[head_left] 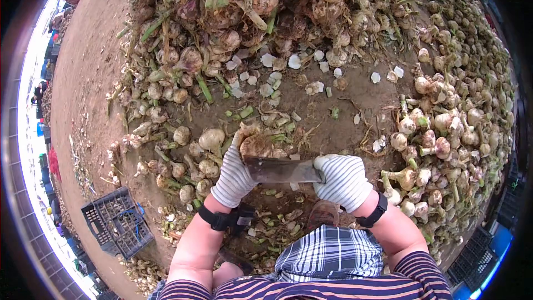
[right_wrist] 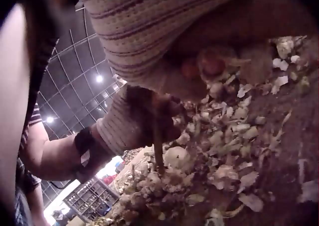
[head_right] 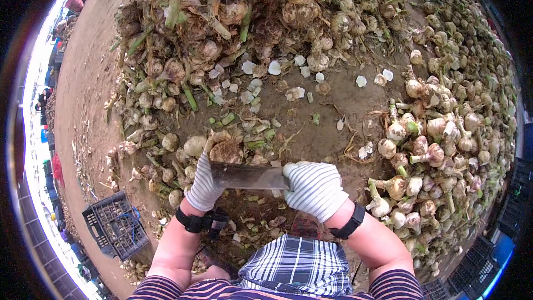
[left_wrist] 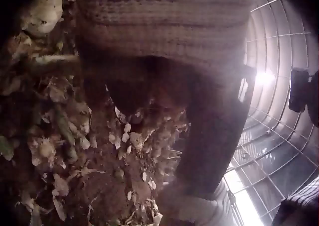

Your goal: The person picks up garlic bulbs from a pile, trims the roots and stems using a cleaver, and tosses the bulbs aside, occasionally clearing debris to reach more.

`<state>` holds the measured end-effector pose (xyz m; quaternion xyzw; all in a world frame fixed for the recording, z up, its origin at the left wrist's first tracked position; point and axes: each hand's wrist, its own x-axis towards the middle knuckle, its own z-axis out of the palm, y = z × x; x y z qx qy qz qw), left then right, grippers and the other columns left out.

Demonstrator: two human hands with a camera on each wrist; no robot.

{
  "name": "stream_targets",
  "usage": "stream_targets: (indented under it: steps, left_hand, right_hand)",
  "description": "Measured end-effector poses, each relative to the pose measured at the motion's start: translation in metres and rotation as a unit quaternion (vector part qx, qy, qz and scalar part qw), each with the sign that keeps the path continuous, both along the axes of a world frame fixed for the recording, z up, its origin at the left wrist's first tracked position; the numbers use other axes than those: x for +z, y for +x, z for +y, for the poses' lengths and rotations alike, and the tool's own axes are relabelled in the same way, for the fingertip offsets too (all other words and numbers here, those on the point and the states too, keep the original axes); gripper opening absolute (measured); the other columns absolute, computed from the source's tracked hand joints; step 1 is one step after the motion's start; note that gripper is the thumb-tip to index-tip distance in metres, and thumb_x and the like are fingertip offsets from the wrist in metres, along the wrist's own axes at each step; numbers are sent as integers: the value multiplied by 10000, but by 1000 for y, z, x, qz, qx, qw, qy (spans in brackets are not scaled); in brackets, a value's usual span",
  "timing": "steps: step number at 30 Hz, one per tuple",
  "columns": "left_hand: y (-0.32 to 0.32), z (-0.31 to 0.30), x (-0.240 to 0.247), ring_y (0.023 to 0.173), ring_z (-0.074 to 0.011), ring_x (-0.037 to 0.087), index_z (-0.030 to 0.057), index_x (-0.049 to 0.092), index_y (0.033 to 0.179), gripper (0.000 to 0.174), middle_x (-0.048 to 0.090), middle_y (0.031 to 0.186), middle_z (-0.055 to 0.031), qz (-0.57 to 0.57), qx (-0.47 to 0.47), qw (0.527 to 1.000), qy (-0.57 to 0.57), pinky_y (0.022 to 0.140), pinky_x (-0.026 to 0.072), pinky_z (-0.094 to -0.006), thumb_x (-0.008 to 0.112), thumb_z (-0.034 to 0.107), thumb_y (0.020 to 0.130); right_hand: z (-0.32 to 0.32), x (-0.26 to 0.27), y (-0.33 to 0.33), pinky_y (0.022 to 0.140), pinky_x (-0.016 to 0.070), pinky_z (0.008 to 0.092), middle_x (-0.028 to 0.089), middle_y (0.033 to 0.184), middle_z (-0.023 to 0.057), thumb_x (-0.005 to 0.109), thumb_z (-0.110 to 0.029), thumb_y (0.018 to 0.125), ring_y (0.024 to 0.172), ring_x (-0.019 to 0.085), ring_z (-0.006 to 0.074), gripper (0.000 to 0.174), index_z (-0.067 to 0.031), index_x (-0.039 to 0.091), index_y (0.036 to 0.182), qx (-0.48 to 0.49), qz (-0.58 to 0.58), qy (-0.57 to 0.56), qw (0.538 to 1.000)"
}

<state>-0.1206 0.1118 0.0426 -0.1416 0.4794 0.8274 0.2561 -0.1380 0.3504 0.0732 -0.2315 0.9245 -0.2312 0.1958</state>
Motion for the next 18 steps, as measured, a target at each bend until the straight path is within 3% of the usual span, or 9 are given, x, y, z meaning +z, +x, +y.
stream_targets:
  steps: [1, 5, 7, 11, 12, 13, 15, 16, 18]
  left_hand:
    - [1, -2, -6, 1227, -205, 458, 126, 447, 1319, 551, 539, 1289, 6, -108, 60, 971, 205, 1102, 281, -461, 474, 497, 914]
    - [15, 16, -16, 1255, -241, 429, 102, 386, 1363, 578, 486, 1348, -54, 113, -43, 974, 190, 1087, 298, -484, 416, 495, 940]
    - [23, 24, -10, 1278, -302, 395, 66, 328, 1392, 636, 421, 1389, -142, 192, -228, 906, -301, 1078, 297, -518, 378, 515, 946]
    - [31, 36, 4, 1197, -220, 485, 57, 366, 1342, 596, 478, 1315, -136, 127, -119, 946, -275, 1045, 360, -469, 358, 501, 945]
    - [51, 11, -27, 1025, -192, 599, 42, 453, 1214, 439, 605, 1100, -110, 193, -123, 927, -299, 921, 474, -367, 444, 381, 936]
    - [22, 38, 55, 832, -188, 648, 28, 503, 1100, 434, 641, 863, -69, 102, -151, 874, -451, 781, 522, -290, 654, 304, 801]
    - [30, 34, 80, 748, -186, 584, 27, 567, 979, 480, 598, 840, -69, 379, 6, 860, -343, 759, 478, -350, 725, 213, 565]
    - [23, 25, 77, 787, -203, 586, 31, 560, 1010, 548, 585, 832, -60, 449, -26, 788, -422, 777, 476, -357, 733, 220, 526]
    - [18, 13, 34, 857, -209, 581, 65, 543, 1086, 653, 565, 949, -73, 314, 5, 836, -450, 803, 483, -360, 820, 288, 538]
  right_hand:
    - [-4, 6, 0, 528, 472, 432, 590, 630, 149, 588, -191, 697, 612, 608, 339, 119, -72, 585, 695, 11, -2, -7, 1000]
    - [-21, 8, 4, 539, 480, 428, 590, 632, 142, 602, -200, 682, 628, 610, 326, 141, -63, 576, 702, 32, -6, -43, 999]
    - [-25, 6, 5, 546, 483, 431, 590, 632, 141, 605, -200, 677, 631, 611, 333, 146, -61, 571, 706, 37, -7, -42, 998]
    - [-21, -6, 3, 584, 496, 428, 614, 693, 160, 606, -213, 678, 688, 623, 344, 165, -59, 593, 736, 17, -13, -40, 999]
    - [-14, -16, 6, 574, 488, 432, 614, 684, 167, 602, -229, 692, 669, 617, 352, 174, -64, 607, 746, -43, -28, 1, 999]
    - [-4, -28, 7, 564, 480, 436, 615, 674, 175, 598, -246, 705, 649, 612, 359, 185, -69, 620, 757, -101, -41, 41, 993]
    - [33, -56, 5, 606, 496, 431, 633, 719, 189, 565, -245, 743, 678, 620, 362, 193, -69, 632, 783, -119, -109, 142, 977]
    - [39, -61, 1, 647, 502, 423, 645, 749, 182, 574, -248, 744, 717, 629, 353, 199, -72, 638, 812, -132, -115, 152, 973]
    - [38, -54, 13, 669, 505, 419, 653, 759, 175, 596, -259, 735, 746, 637, 351, 206, -79, 642, 824, -198, -87, 95, 972]
